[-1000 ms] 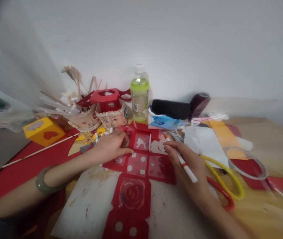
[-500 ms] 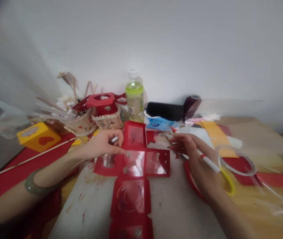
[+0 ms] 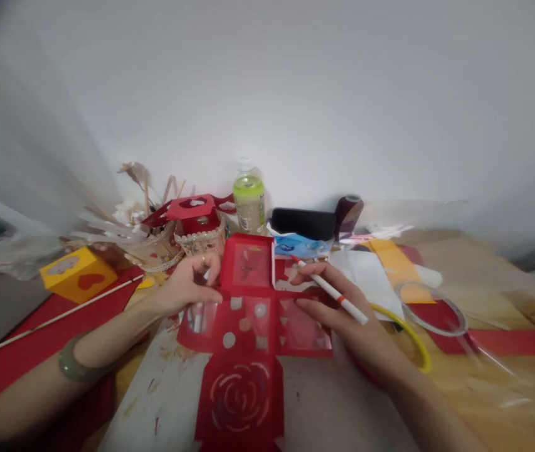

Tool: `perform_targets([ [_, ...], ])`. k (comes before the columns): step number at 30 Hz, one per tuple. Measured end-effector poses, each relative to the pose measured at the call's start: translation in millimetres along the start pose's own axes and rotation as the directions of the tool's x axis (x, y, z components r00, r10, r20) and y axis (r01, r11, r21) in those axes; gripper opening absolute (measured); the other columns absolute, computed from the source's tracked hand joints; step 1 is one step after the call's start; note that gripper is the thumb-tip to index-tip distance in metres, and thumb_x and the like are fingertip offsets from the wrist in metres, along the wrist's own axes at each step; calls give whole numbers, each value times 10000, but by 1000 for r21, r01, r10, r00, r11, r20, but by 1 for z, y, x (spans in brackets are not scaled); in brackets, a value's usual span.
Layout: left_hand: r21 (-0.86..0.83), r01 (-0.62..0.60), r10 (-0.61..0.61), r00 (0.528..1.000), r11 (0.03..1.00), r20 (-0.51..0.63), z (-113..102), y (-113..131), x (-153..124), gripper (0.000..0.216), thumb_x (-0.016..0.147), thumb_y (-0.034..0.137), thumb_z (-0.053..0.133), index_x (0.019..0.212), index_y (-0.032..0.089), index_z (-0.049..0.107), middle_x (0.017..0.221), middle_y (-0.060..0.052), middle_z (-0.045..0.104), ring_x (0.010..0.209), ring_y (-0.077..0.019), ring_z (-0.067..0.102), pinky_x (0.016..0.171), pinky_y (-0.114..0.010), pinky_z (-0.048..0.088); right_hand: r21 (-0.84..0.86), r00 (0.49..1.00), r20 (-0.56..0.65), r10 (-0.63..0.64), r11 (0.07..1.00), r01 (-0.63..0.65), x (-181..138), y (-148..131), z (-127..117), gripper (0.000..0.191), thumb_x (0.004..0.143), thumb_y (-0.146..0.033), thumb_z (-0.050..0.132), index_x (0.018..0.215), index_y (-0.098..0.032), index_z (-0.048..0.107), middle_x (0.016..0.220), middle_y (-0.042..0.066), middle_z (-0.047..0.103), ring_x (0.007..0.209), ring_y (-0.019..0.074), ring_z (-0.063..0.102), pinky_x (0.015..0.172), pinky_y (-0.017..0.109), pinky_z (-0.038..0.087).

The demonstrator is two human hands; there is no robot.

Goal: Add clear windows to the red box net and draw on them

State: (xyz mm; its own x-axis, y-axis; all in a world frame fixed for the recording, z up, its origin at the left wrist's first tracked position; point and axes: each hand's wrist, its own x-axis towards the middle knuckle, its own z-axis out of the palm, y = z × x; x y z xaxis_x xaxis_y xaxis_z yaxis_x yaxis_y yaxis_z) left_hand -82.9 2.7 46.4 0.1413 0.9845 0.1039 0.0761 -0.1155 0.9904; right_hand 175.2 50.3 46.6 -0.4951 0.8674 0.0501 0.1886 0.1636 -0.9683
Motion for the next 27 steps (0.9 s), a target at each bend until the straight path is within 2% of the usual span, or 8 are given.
perform_targets([
  [9,303,279,-335,930,911,150,-2,8,1,358,651,388,749,864,149,589,743,-2,635,612,-141,592,523,-243,461,-251,984,-43,-172,955,156,-5,-1,4,100,781,-299,607,854,-242,568,788,-2,612,670,153,575,558,240,451],
  [11,396,178,-273,942,901,197,1,10,-2,378,667,360,757,962,169,619,879,-18,679,740,-162,629,617,-257,498,-191,983,8,-183,965,182,-7,-1,3,106,775,-311,628,849,-249,584,802,5,624,685,158,591,580,249,464],
  [14,579,-244,92,956,778,279,5,9,-7,196,792,283,663,953,176,638,889,-17,682,764,-140,617,634,-231,481,146,990,101,-103,985,88,-7,-4,-2,321,739,-549,619,865,-254,600,839,38,642,659,189,619,537,284,487],
  [15,657,-424,254,905,623,343,6,8,-8,97,828,239,616,886,166,644,809,-13,670,709,-129,598,587,-221,456,255,991,104,-82,965,54,-7,-5,-5,412,718,-637,584,862,-252,602,843,51,647,654,205,628,524,302,497],
  [17,713,-680,502,683,171,531,9,4,-10,133,852,155,557,738,158,624,629,10,590,586,-113,529,494,-220,381,297,995,64,-74,953,52,-5,-7,-7,455,716,-677,553,840,-242,605,837,59,651,690,218,636,567,325,517],
  [20,593,-762,563,378,-261,735,15,-4,-13,184,839,118,546,666,159,592,530,37,490,505,-106,453,446,-242,329,-55,985,107,-135,988,142,-5,-8,-4,220,798,-447,617,798,-227,606,775,21,641,705,170,608,629,277,489],
  [23,505,-798,501,307,-327,809,21,-14,-16,155,827,125,547,682,152,595,568,27,510,513,-105,461,464,-250,354,-323,916,349,-199,892,317,-7,-3,6,116,859,-306,572,795,-217,608,754,3,638,685,147,592,634,257,456],
  [27,482,-814,445,319,-323,837,24,-27,-18,167,828,128,531,667,158,565,585,19,510,515,-112,458,457,-261,347,-453,837,483,-256,745,489,-7,9,16,178,925,-261,467,847,-209,618,808,22,611,719,147,579,645,259,427],
])
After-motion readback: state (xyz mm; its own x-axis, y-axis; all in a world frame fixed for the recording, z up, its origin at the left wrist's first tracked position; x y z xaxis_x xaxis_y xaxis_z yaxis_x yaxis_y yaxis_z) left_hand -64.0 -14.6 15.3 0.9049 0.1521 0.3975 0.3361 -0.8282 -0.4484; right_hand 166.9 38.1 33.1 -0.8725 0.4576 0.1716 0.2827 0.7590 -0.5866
